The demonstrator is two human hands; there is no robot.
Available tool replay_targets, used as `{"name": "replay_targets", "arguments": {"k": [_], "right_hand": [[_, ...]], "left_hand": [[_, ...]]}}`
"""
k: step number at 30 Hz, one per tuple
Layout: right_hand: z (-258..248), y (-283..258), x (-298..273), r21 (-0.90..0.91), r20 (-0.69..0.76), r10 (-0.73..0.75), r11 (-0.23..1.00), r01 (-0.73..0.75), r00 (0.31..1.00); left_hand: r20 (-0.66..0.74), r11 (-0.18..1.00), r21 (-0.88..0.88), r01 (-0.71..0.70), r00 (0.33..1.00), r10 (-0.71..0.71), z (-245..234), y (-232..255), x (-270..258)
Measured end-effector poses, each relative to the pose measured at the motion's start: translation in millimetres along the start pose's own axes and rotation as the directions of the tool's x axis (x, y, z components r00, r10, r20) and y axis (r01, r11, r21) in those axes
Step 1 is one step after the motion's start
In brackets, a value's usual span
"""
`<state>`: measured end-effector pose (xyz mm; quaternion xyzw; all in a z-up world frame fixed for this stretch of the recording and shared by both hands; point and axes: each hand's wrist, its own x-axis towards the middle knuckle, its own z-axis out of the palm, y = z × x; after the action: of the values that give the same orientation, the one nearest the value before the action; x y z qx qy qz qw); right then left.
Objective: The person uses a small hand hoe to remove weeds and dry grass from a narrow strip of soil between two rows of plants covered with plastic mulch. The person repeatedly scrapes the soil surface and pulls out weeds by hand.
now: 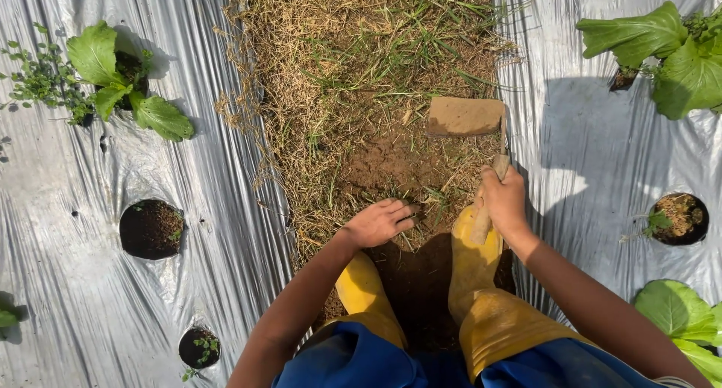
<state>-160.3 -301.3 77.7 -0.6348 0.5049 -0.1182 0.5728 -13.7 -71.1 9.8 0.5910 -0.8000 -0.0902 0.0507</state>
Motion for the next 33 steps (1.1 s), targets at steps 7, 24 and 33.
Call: {"name": "replay_targets", "arguments": {"k": [7,24,33], "right_hand": [[-22,75,-20,-0.173,0.301,0.285,0.955,-0.242,0.910],[-36,31,-3,-0.303,0.355,0.172,0.951,-0.061,0.919],[-23,77,-38,-0.360,0.398,0.344,0.911,-0.200,0.851]], "left_hand": [[0.070,0.997,0.063,-0.040,0.997,0.036,-23,-2,9],[0.250,0.992,0.121,-0.041,0.968,0.009,9,16,6],[0.246,0.987,0.092,-0.134,0.963,0.108,-14,15,6]]}}
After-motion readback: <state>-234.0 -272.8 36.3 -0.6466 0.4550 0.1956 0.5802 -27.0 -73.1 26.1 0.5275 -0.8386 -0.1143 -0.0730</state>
